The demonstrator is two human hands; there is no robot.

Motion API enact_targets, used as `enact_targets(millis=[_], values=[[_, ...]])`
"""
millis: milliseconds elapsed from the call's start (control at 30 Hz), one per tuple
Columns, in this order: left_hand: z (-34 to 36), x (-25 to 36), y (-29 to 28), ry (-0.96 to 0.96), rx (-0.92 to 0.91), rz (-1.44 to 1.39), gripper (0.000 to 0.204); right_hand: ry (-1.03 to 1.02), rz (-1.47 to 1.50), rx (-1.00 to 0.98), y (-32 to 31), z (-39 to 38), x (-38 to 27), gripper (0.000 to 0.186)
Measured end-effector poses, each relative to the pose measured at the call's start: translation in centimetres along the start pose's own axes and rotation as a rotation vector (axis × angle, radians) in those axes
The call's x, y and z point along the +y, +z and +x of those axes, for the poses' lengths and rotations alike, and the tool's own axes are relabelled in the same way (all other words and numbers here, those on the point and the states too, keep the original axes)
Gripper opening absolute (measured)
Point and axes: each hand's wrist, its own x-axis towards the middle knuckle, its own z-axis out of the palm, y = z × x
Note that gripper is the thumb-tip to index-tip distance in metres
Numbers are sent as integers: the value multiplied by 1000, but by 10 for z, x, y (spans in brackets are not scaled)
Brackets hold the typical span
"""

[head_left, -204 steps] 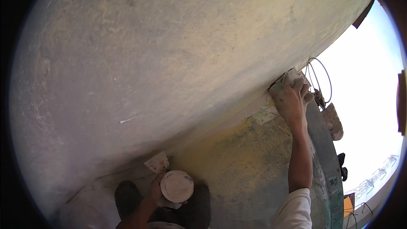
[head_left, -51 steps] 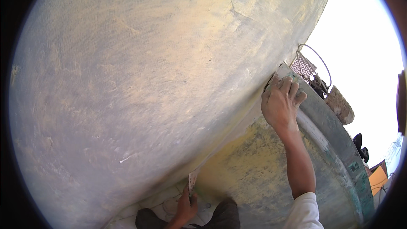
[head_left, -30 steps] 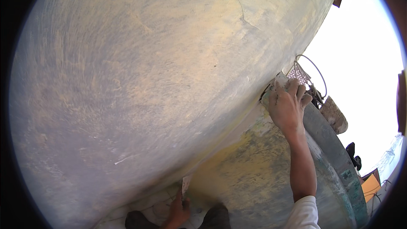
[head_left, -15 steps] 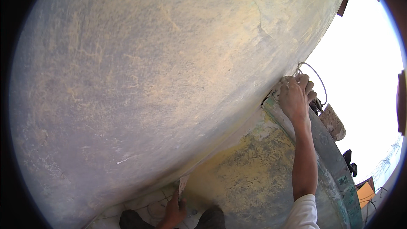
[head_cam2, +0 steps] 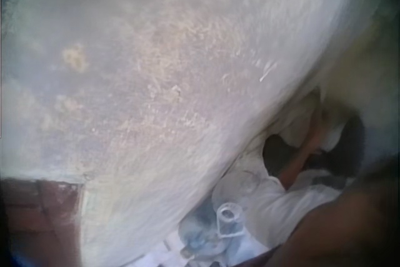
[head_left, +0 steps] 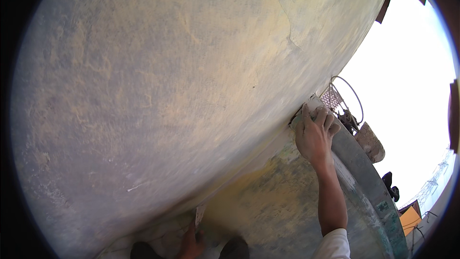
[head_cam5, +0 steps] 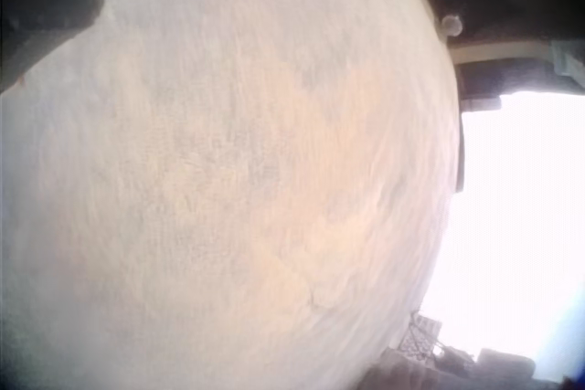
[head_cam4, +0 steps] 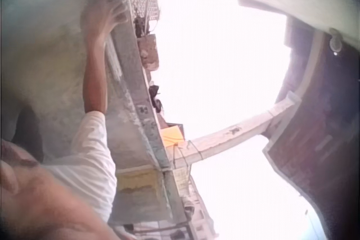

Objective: The person scoops plaster from a bucket with a trowel and applies it to a wall corner, smoothing the surface repeatedly. The person sits on the floor and works on the lower section of the wall near a ledge.

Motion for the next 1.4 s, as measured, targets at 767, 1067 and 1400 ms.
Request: enact_targets(millis=[767, 1067, 1400], values=[[-4, -4, -6, 32, -91, 47, 68, 31, 13, 60, -10, 20, 3, 53], [-8, 15, -14, -39, -104, 34, 68, 33, 34, -44, -25, 9, -2, 58], [-9, 18, -5, -169, -132, -166, 68, 0, 28, -50, 4, 7, -3, 59]])
